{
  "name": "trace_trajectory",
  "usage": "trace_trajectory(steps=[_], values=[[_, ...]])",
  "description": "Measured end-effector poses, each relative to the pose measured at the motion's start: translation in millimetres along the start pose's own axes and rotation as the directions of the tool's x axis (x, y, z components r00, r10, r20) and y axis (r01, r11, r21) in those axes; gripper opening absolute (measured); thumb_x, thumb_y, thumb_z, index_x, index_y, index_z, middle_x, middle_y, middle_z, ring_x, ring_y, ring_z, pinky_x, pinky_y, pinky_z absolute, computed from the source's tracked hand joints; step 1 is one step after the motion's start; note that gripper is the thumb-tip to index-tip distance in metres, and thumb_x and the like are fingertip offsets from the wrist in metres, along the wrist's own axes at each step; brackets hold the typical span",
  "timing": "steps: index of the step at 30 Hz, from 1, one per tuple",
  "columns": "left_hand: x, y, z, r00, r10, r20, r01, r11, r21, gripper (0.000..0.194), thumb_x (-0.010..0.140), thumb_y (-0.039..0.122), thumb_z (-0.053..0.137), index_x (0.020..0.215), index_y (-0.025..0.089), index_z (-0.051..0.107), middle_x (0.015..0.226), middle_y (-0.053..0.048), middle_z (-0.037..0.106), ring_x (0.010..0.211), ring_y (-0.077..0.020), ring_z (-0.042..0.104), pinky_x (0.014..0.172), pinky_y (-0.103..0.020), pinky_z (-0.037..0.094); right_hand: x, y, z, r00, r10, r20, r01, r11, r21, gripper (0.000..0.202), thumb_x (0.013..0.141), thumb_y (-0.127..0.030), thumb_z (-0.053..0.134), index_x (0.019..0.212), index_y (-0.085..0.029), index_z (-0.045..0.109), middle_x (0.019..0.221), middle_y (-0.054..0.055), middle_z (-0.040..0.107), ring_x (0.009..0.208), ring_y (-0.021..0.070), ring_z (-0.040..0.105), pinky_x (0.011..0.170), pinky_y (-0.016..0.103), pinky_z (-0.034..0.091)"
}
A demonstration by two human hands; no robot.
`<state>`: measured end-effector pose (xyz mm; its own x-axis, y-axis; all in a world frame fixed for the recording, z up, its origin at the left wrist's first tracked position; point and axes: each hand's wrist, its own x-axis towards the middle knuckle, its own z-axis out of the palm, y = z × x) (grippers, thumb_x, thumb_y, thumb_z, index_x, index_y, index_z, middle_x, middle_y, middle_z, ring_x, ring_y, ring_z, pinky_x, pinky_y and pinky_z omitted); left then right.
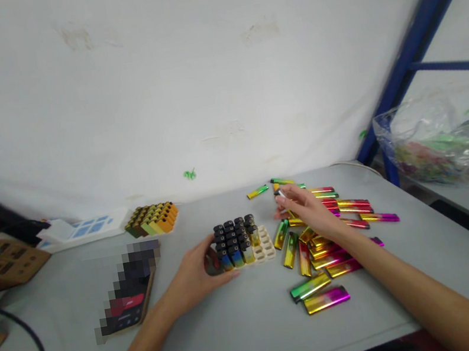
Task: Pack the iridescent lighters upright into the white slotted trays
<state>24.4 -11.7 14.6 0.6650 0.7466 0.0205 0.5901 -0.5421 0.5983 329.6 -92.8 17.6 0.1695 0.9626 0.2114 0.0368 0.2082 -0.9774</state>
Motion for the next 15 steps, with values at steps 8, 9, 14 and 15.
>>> trace_trajectory(steps=[8, 9, 14, 15], values=[[1, -3, 1.9, 1.000, -0.007, 0.001, 0.007, 0.999, -0.034, 0.084, 0.071, 0.057, 0.084, 0.138, 0.013, 0.057, 0.098, -0.007, 0.074, 0.078, -0.0229, 0.066, 0.069, -0.032, 0.053, -11, -2, 28, 0.994, 0.077, 0.082, -0.080, 0.996, 0.034, 0.036, 0.097, -0.060, 0.058, 0.102, -0.027, 0.047, 0.061, -0.012, 0.036, 0.048, 0.0096, 0.030, 0.047, 0.024, 0.024], [1, -3, 1.8, 1.000, -0.008, 0.001, 0.008, 1.000, -0.030, 0.084, 0.072, 0.058, 0.084, 0.137, 0.013, 0.057, 0.098, -0.007, 0.074, 0.077, -0.0224, 0.065, 0.069, -0.032, 0.053, -12, -3, 29, 0.997, 0.065, 0.039, -0.064, 0.997, -0.032, 0.037, 0.098, -0.061, 0.055, 0.095, -0.025, 0.049, 0.061, -0.011, 0.034, 0.050, 0.0101, 0.030, 0.048, 0.025, 0.023], [0, 0, 0.2, 1.000, 0.000, 0.000, 0.000, 1.000, -0.016, 0.078, 0.073, 0.058, 0.083, 0.133, 0.015, 0.059, 0.091, -0.004, 0.073, 0.073, -0.0206, 0.063, 0.066, -0.030, 0.050, -13, -4, 34, 0.984, -0.114, -0.133, 0.042, 0.890, -0.454, 0.052, 0.094, -0.056, 0.055, 0.061, -0.024, 0.031, 0.058, -0.006, 0.031, 0.056, 0.0111, 0.030, 0.055, 0.029, 0.023], [0, 1, 0.0, 1.000, 0.000, -0.001, 0.000, 1.000, -0.012, 0.077, 0.073, 0.058, 0.083, 0.133, 0.015, 0.059, 0.091, -0.004, 0.073, 0.073, -0.0206, 0.063, 0.065, -0.030, 0.050, -14, -4, 35, 0.982, -0.125, -0.139, 0.043, 0.873, -0.487, 0.050, 0.092, -0.053, 0.054, 0.060, -0.024, 0.029, 0.057, -0.006, 0.030, 0.056, 0.0112, 0.030, 0.055, 0.030, 0.022]])
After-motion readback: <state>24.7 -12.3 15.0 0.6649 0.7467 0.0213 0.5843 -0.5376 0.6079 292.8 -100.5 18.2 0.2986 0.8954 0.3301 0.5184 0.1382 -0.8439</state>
